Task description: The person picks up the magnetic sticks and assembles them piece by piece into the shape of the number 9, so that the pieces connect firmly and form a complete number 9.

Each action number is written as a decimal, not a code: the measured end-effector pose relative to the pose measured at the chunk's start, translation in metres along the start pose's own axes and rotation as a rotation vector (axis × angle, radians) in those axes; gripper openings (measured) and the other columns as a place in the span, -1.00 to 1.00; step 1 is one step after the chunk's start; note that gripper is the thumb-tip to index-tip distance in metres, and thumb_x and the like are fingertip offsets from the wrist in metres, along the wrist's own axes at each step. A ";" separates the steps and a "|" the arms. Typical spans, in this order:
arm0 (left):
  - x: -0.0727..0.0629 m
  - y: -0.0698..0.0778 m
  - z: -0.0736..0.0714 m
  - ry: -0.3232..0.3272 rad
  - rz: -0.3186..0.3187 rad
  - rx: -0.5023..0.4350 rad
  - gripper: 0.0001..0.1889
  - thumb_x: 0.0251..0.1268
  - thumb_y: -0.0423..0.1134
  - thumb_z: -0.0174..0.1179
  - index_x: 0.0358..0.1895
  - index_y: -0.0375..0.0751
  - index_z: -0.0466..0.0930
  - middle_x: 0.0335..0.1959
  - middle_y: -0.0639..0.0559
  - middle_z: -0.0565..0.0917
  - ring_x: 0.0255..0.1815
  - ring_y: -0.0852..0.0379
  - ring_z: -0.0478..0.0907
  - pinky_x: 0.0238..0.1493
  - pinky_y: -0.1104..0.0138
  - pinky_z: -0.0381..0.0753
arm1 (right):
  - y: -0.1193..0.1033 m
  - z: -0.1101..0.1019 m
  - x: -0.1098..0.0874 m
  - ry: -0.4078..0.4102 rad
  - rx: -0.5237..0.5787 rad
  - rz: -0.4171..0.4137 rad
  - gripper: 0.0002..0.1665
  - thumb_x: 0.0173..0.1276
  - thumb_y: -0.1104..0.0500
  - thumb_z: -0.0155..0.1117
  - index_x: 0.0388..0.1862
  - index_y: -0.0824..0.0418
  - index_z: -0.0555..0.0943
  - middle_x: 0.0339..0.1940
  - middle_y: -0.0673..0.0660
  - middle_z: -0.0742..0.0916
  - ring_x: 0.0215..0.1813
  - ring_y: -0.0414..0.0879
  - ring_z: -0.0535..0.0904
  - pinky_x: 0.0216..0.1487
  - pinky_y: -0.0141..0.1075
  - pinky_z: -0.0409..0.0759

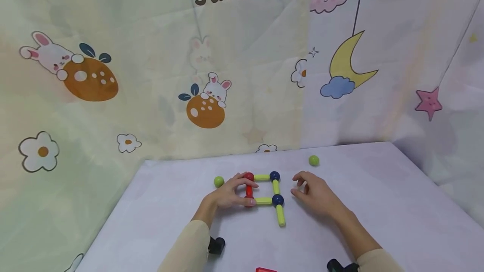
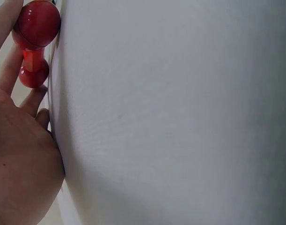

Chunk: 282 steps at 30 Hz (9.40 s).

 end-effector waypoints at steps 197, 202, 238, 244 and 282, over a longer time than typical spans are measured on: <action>-0.025 0.102 0.024 -0.028 0.393 0.502 -0.69 0.41 -0.07 0.31 0.16 0.32 0.67 0.28 0.33 0.57 0.44 0.25 0.36 0.36 -0.03 0.34 | -0.047 0.035 -0.083 -0.176 0.145 -0.021 -0.49 0.28 -0.33 0.42 0.08 -0.16 0.54 -0.09 -0.30 0.63 0.04 -0.30 0.54 0.13 -0.31 0.55; -0.046 0.093 0.010 -0.024 0.398 0.466 -0.80 0.43 -0.08 0.30 0.04 0.26 0.73 0.21 0.32 0.59 0.34 0.27 0.42 0.30 0.08 0.41 | -0.042 0.036 -0.077 -0.194 0.100 0.035 -0.12 0.17 -0.44 0.43 0.36 -0.11 0.41 0.23 -0.20 0.53 0.25 -0.20 0.52 0.28 -0.24 0.57; -0.121 0.075 0.055 -0.240 0.401 0.581 -0.68 0.23 0.13 0.43 0.04 0.36 0.69 -0.16 0.48 0.58 -0.25 0.49 0.42 -0.11 0.46 0.51 | -0.045 0.050 -0.058 -0.333 0.171 -0.074 0.04 0.16 -0.33 0.52 0.59 -0.30 0.28 0.66 0.06 0.24 0.59 0.29 0.18 0.32 0.46 0.30; -0.116 0.084 0.066 -0.291 0.404 0.587 -0.67 0.23 0.13 0.43 0.06 0.36 0.69 -0.18 0.48 0.59 -0.26 0.50 0.42 -0.12 0.46 0.52 | -0.047 0.047 -0.060 -0.323 0.174 -0.093 0.02 0.18 -0.28 0.53 0.59 -0.27 0.29 0.66 0.08 0.24 0.59 0.33 0.18 0.31 0.48 0.28; -0.108 0.075 0.057 -0.195 0.345 0.513 -0.87 0.35 -0.04 0.35 -0.13 0.31 0.60 -0.35 0.43 0.42 -0.35 0.45 0.37 -0.26 0.50 0.44 | -0.039 0.046 -0.060 -0.355 0.203 -0.056 0.06 0.15 -0.35 0.51 0.60 -0.33 0.25 0.67 -0.01 0.21 0.61 0.23 0.16 0.35 0.44 0.28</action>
Point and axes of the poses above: each hand's wrist, its own x-axis towards the middle knuckle, its own z-axis out of the palm, y = z × x, the point moved 8 cm from there along x, towards the middle knuckle
